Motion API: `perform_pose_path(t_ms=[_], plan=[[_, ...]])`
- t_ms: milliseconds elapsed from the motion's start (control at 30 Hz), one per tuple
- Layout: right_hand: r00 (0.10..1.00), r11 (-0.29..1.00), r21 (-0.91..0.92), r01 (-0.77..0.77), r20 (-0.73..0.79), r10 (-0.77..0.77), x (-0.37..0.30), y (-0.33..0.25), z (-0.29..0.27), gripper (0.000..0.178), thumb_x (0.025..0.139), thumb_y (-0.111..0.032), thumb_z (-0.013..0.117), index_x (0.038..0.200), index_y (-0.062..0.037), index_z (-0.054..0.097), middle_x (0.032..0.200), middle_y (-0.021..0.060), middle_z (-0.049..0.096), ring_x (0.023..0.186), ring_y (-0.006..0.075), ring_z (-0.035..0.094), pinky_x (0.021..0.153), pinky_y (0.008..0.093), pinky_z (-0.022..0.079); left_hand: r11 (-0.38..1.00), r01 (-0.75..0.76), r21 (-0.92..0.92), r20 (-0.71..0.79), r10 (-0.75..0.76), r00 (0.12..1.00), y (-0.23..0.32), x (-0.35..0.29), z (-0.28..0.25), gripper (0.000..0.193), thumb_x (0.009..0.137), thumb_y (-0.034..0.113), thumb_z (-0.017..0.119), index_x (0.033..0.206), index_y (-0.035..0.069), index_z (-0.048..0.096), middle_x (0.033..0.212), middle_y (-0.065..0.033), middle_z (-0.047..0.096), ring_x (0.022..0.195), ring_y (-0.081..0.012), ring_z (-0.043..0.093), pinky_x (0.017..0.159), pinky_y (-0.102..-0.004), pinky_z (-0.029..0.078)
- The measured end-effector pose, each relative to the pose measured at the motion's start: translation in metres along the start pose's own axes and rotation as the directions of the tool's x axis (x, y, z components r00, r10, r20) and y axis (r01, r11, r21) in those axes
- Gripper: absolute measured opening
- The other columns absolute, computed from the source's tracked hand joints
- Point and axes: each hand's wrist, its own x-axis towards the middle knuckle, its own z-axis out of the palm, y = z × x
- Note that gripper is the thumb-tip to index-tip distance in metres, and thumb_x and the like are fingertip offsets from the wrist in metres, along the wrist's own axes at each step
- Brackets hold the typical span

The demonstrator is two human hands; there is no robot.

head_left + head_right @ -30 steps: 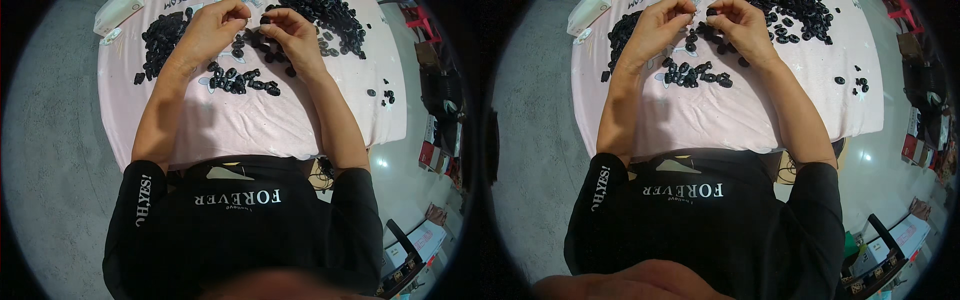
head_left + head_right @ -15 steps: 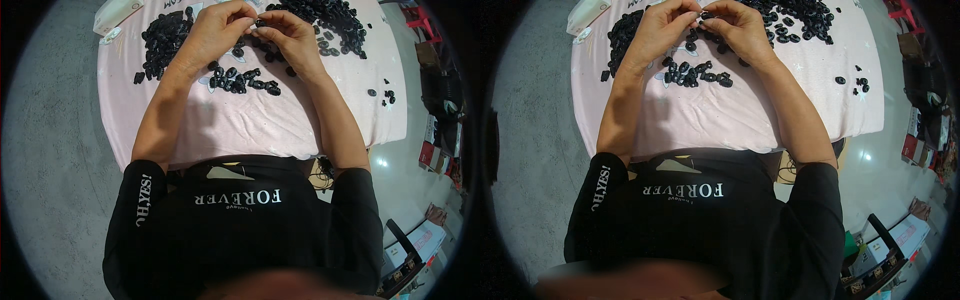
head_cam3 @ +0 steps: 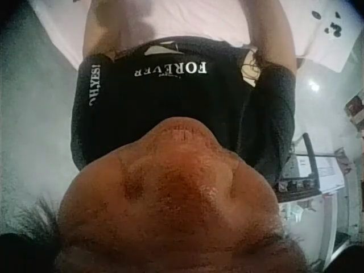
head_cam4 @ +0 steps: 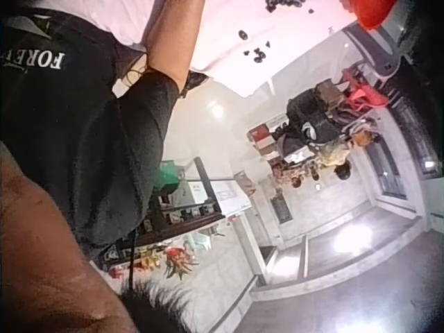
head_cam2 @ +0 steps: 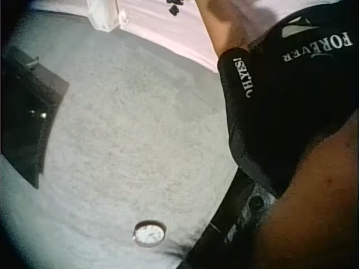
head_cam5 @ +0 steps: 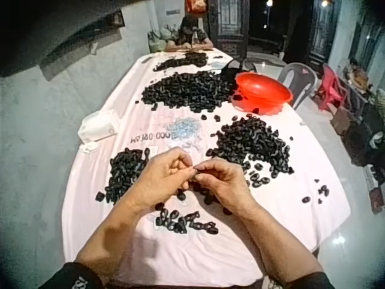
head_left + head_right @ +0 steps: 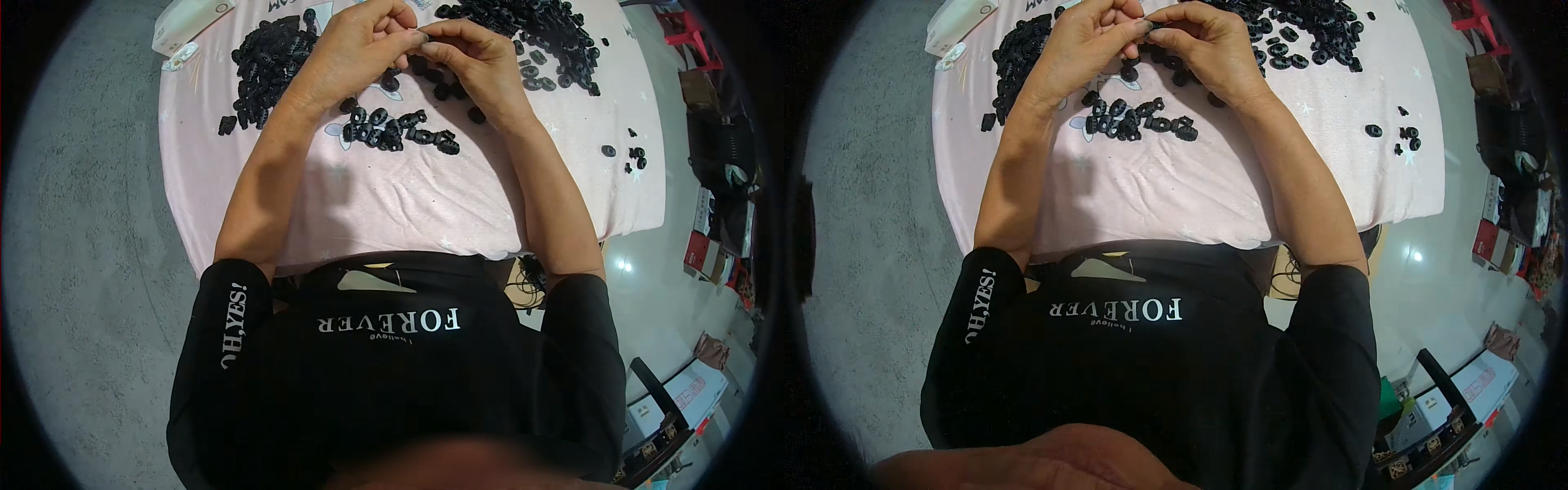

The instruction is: Sorting and inspecting small black plastic components on a table covered with a pink cloth.

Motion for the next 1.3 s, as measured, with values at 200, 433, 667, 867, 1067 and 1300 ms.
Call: perform_pose_path(t_ms=[200,433,667,867,1067,1300], plan=[[1.0,0.999,0.041,-0.002,0.022,0.001,0.0,-0.007,0.0,0.021,0.098,-0.007,0.069,0.119,-0.0029,0.071,0.104,0.0055,0.075,0.095,0.0117,0.071,0.084,0.0239,0.057,0.995,0.07,-0.071,0.045,-0.067,0.997,-0.014,0.007,-0.003,0.009,0.1,0.013,0.065,0.098,0.004,0.063,0.075,0.0022,0.06,0.064,-0.0048,0.055,0.057,-0.0197,0.046],[0.964,0.953,0.257,-0.159,-0.17,0.207,0.008,-0.011,0.001,0.012,0.1,-0.002,0.063,0.11,-0.0014,0.067,0.094,0.006,0.073,0.083,0.0136,0.071,0.074,0.0249,0.057,0.965,-0.031,0.259,-0.128,0.066,0.99,-0.021,0.005,-0.019,0.011,0.095,0.01,0.065,0.094,0.0,0.07,0.078,-0.0029,0.066,0.068,-0.0135,0.061,0.063,-0.0283,0.049],[0.961,0.96,0.264,-0.095,-0.226,0.158,0.012,0.003,-0.002,0.014,0.1,-0.002,0.062,0.113,-0.0005,0.067,0.094,0.0068,0.073,0.081,0.0137,0.071,0.072,0.0237,0.057,0.667,-0.294,0.685,-0.044,0.441,0.896,-0.05,0.012,-0.006,0.011,0.089,0.004,0.064,0.095,0.002,0.074,0.096,-0.0183,0.069,0.093,-0.038,0.066,0.082,-0.0428,0.053],[0.963,0.964,0.241,-0.114,-0.211,0.166,0.009,0.006,-0.001,0.016,0.101,-0.002,0.062,0.115,0.0004,0.067,0.096,0.0064,0.072,0.082,0.0138,0.071,0.072,0.0236,0.058,0.671,-0.28,0.687,-0.021,0.403,0.915,-0.039,0.011,0.005,0.01,0.087,0.005,0.064,0.091,0.004,0.074,0.093,-0.0182,0.066,0.096,-0.0397,0.062,0.087,-0.0459,0.05],[0.967,0.969,0.213,-0.127,-0.192,0.169,0.01,0.007,0.0,0.017,0.101,-0.003,0.061,0.117,0.0014,0.066,0.097,0.0064,0.072,0.082,0.0139,0.072,0.073,0.0241,0.058,0.697,-0.237,0.677,-0.011,0.332,0.943,-0.044,0.013,-0.001,0.008,0.087,0.004,0.061,0.086,0.002,0.069,0.093,-0.0198,0.065,0.097,-0.0405,0.061,0.089,-0.0474,0.049],[0.988,0.994,0.086,-0.06,-0.137,0.071,0.006,0.003,-0.007,0.022,0.102,-0.01,0.064,0.121,-0.0002,0.069,0.104,0.009,0.074,0.094,0.0159,0.074,0.085,0.0255,0.06,0.858,-0.072,0.509,-0.132,0.161,0.978,-0.018,0.006,0.001,0.009,0.092,0.007,0.06,0.093,-0.001,0.063,0.086,-0.0207,0.065,0.08,-0.0394,0.063,0.075,-0.0444,0.051]])
